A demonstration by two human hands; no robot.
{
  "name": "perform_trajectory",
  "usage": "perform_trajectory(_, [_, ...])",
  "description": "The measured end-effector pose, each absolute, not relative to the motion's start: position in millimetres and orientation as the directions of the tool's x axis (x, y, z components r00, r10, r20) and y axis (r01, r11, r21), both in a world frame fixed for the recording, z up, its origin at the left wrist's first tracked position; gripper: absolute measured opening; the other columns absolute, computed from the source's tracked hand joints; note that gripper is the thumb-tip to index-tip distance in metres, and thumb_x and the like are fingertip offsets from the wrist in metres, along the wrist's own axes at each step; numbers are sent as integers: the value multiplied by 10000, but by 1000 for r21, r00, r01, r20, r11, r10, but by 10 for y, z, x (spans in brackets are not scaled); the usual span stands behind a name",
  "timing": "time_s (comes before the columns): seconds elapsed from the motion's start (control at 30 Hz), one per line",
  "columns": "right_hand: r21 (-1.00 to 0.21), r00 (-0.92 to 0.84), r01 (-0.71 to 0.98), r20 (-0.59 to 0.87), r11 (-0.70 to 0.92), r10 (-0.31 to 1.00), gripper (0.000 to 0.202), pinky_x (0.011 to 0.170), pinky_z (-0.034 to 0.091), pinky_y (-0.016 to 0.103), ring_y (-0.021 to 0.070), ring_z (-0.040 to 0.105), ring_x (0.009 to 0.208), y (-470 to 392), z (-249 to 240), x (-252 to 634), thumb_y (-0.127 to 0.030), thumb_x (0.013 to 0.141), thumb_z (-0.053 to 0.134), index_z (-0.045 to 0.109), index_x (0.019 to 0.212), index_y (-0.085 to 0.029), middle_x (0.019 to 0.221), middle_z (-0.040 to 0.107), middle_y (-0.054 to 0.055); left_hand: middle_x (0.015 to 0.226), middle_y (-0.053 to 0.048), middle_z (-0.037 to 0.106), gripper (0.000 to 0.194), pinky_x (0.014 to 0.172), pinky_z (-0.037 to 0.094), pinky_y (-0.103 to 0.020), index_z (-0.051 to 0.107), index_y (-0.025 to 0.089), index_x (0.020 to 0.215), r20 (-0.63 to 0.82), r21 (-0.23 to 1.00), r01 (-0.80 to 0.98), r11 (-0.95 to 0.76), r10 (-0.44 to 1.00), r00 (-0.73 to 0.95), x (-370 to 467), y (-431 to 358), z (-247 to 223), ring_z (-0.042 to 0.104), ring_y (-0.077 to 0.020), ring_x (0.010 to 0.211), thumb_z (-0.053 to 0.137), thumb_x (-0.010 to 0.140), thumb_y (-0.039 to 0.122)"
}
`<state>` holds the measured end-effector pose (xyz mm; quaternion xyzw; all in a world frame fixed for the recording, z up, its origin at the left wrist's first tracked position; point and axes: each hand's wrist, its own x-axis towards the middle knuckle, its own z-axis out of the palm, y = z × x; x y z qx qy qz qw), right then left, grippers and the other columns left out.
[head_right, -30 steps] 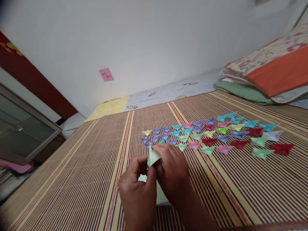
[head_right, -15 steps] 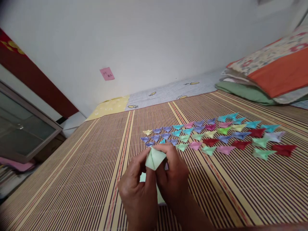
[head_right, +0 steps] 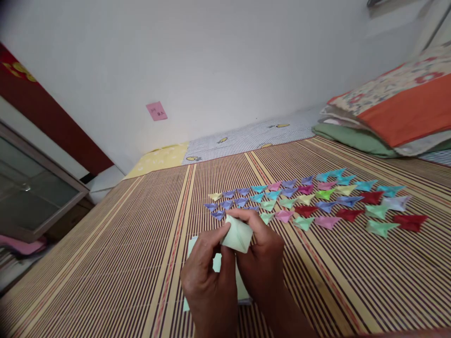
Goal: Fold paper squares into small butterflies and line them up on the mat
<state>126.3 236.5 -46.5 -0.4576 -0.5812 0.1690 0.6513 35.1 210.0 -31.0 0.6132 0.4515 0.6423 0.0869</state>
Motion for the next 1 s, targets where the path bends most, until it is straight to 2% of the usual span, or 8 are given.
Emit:
perform_trajectory(0.13, [-832,254,222,553,508,794,377,807,627,324,223,783,945,2419,-484,1263,-197,837,727,710,1204,-283,1078,806,30,958,-35,777,274,779,608,-321,786,260,1036,595,801,327,-501,723,-350,332,2101,-348,732,-187,887,641,902,70])
perform_trajectory(0.23, [-820,276,263,570,509,774,313,769,632,317,219,788,917,2415,-478,1257,-163,850,681,749,1130,-287,1036,817,22,984,-38,779,232,831,607,-334,804,264,991,482,876,216,-431,783,-394,326,2108,-367,737,-198,931,652,905,110])
perform_trajectory(0.37, [-790,273,311,607,528,747,296,766,631,304,208,789,912,2392,-457,1264,-134,857,649,772,1076,-292,1005,824,4,1014,-52,795,227,901,601,-370,825,260,986,356,934,103,-343,860,-365,327,2108,-345,753,-213,948,646,901,150])
perform_trajectory(0.53, [-784,188,328,601,527,777,398,898,616,378,236,766,1041,2443,-453,1254,-176,874,642,697,1261,-249,1139,801,57,992,-74,814,179,894,615,-381,837,227,958,179,974,-54,-219,897,-404,290,2140,-344,767,-234,944,696,850,202])
perform_trajectory(0.63, [-837,173,278,527,472,832,422,873,621,390,249,770,1019,2483,-468,1236,-244,873,667,661,1294,-219,1121,803,78,1024,-84,814,185,908,611,-388,838,215,967,167,974,-55,-220,861,-481,229,2169,-381,765,-244,976,705,837,221])
perform_trajectory(0.8, [-865,255,276,486,419,836,183,667,595,299,211,758,784,2465,-459,1230,-196,840,654,745,994,-234,890,798,28,969,-90,807,198,797,633,-352,809,182,1000,140,970,-122,-209,895,-422,210,2165,-355,772,-228,865,678,880,270])
perform_trajectory(0.9, [-797,254,337,589,501,767,228,692,581,299,203,739,793,2427,-436,1224,-128,816,630,742,973,-250,882,779,8,830,-57,776,156,710,610,-281,766,169,894,96,961,-204,-188,916,-391,249,2168,-292,740,-182,748,746,855,319])
perform_trajectory(1.0, [-728,250,371,676,576,693,315,745,579,310,203,735,857,2409,-434,1216,-75,791,584,731,1006,-252,934,770,9,852,-55,754,145,654,575,-239,713,164,832,14,907,-388,-164,932,-363,270,2185,-245,701,-148,714,718,869,304])
